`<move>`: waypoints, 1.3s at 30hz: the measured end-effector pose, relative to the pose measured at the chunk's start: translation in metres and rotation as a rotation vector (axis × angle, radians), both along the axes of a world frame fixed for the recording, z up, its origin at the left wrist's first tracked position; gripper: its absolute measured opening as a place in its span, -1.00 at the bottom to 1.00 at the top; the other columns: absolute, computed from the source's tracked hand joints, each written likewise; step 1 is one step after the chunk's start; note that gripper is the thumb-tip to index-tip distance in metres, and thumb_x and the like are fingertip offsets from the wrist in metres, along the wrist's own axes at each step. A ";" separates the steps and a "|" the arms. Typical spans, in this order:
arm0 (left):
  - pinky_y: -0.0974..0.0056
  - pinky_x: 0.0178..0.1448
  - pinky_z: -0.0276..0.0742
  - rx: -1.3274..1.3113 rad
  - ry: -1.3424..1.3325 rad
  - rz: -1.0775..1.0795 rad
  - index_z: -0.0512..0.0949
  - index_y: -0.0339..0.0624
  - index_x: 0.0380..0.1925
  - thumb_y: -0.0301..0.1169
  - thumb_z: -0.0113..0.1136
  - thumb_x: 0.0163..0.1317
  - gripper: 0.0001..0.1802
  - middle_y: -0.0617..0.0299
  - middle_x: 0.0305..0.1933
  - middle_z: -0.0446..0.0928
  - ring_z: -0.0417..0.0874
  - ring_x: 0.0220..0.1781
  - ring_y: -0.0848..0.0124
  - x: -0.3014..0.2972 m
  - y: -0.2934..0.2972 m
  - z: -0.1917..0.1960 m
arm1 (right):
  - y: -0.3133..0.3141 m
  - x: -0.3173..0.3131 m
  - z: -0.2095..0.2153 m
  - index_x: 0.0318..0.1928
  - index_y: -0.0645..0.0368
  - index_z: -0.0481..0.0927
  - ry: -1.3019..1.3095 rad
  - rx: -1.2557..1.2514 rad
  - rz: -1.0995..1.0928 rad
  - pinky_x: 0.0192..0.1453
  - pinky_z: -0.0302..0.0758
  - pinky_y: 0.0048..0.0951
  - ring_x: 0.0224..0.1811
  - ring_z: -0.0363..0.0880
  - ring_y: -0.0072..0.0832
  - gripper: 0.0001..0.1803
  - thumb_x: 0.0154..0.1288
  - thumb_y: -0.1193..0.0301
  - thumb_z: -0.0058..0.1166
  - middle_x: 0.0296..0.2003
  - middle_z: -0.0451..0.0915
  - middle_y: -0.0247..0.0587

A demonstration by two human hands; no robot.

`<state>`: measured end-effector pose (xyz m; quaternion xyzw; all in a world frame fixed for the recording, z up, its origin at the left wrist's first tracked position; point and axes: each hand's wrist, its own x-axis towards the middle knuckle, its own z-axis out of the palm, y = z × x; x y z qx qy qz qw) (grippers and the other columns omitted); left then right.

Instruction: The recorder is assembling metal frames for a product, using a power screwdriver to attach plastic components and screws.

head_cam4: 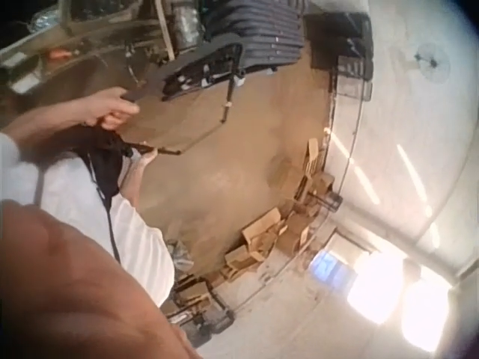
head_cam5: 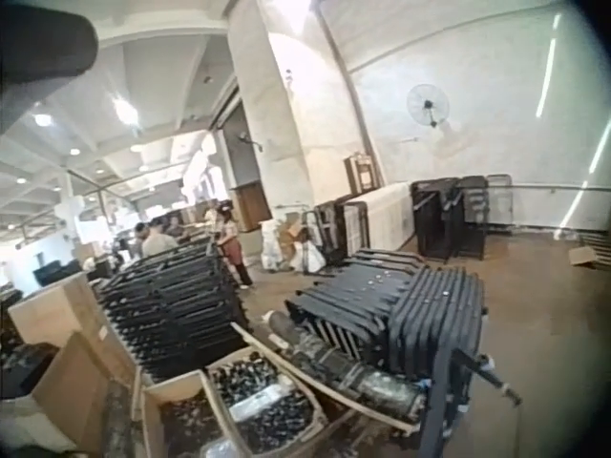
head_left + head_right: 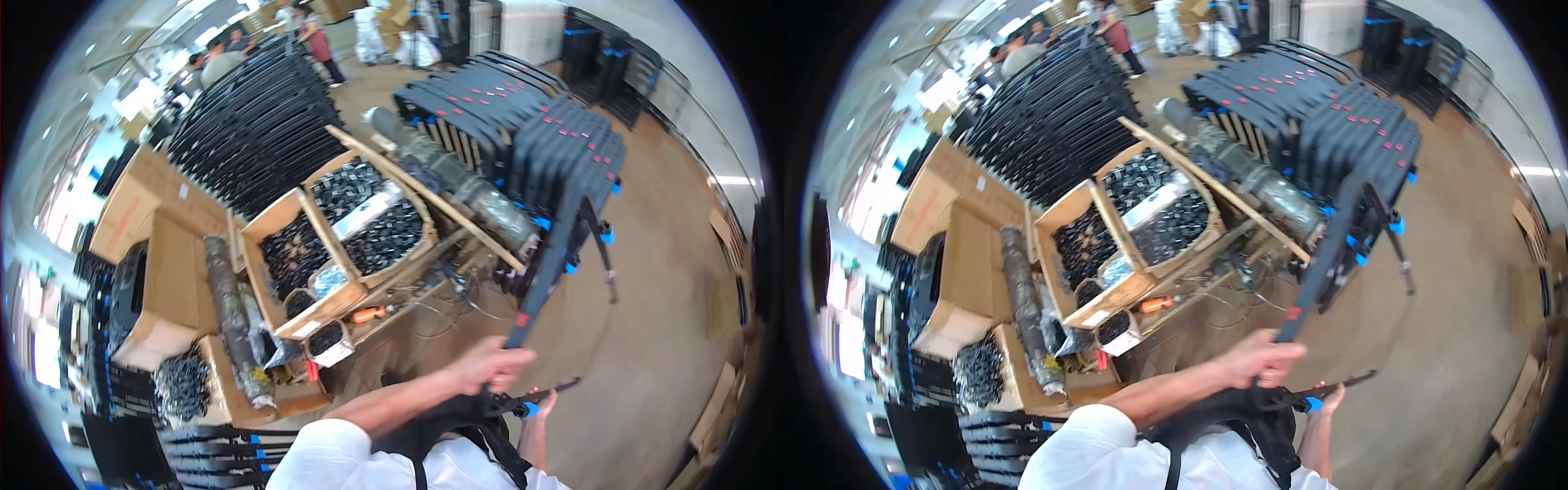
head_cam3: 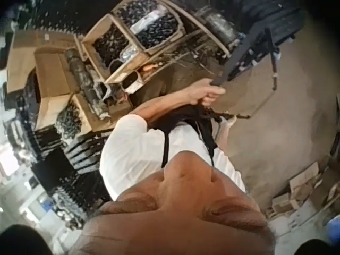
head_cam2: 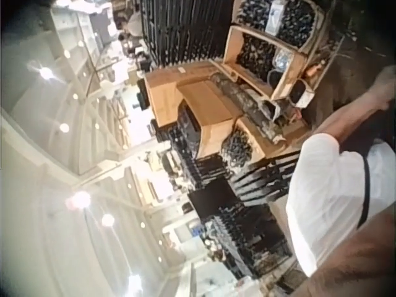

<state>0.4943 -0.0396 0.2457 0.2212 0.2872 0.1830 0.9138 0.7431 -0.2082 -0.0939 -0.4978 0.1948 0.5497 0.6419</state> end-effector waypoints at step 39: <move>-0.10 0.31 0.55 0.294 2.343 0.856 0.66 -0.51 0.13 -0.15 0.23 0.49 -0.46 -0.28 0.18 0.67 0.66 0.20 -0.22 -0.623 -0.158 -0.197 | 0.302 -0.233 0.143 -0.06 0.21 0.68 -0.617 0.126 1.205 0.03 0.70 -0.14 -0.05 0.79 -0.14 -0.81 0.34 0.45 0.21 -0.03 0.79 -0.06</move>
